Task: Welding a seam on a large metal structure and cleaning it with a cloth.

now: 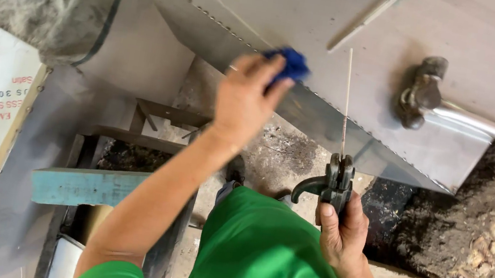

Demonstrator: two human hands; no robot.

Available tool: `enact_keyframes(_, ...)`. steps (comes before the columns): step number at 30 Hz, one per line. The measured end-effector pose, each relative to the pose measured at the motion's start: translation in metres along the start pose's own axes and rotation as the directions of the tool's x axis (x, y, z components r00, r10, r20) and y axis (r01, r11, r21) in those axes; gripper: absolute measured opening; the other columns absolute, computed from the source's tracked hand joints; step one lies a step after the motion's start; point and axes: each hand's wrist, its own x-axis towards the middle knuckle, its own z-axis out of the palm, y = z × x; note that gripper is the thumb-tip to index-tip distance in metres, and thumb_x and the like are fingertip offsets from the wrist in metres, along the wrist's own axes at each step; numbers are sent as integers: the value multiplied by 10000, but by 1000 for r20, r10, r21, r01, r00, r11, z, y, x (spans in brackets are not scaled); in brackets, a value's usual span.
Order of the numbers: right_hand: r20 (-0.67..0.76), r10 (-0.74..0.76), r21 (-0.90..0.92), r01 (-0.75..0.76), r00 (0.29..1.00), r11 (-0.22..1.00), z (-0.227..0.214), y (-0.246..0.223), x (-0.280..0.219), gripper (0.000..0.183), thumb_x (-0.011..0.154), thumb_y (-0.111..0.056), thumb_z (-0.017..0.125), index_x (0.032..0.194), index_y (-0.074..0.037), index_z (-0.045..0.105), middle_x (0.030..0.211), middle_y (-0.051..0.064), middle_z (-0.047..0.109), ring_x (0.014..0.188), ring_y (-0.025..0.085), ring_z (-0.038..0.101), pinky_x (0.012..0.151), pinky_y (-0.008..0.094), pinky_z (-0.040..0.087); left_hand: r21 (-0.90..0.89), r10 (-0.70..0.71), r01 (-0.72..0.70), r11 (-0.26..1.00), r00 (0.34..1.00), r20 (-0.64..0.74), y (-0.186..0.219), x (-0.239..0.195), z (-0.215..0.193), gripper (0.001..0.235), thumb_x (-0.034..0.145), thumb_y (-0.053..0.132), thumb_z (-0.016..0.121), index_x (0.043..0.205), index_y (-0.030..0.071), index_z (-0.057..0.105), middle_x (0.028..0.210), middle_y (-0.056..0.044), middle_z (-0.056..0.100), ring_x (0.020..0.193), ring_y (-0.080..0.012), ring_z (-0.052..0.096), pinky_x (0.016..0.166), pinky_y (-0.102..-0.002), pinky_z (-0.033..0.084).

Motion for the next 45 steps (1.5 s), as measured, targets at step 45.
enact_keyframes(45, -633, 118, 113, -59, 765, 992, -316, 119, -47, 304, 1032, 14, 588, 1333, 30, 549, 849, 52, 639, 696, 108, 599, 653, 261, 505, 70, 276, -285, 956, 954, 119, 115, 143, 128, 267, 976, 158, 867, 1172, 38, 732, 1086, -145, 719, 1051, -363, 683, 944, -461, 542)
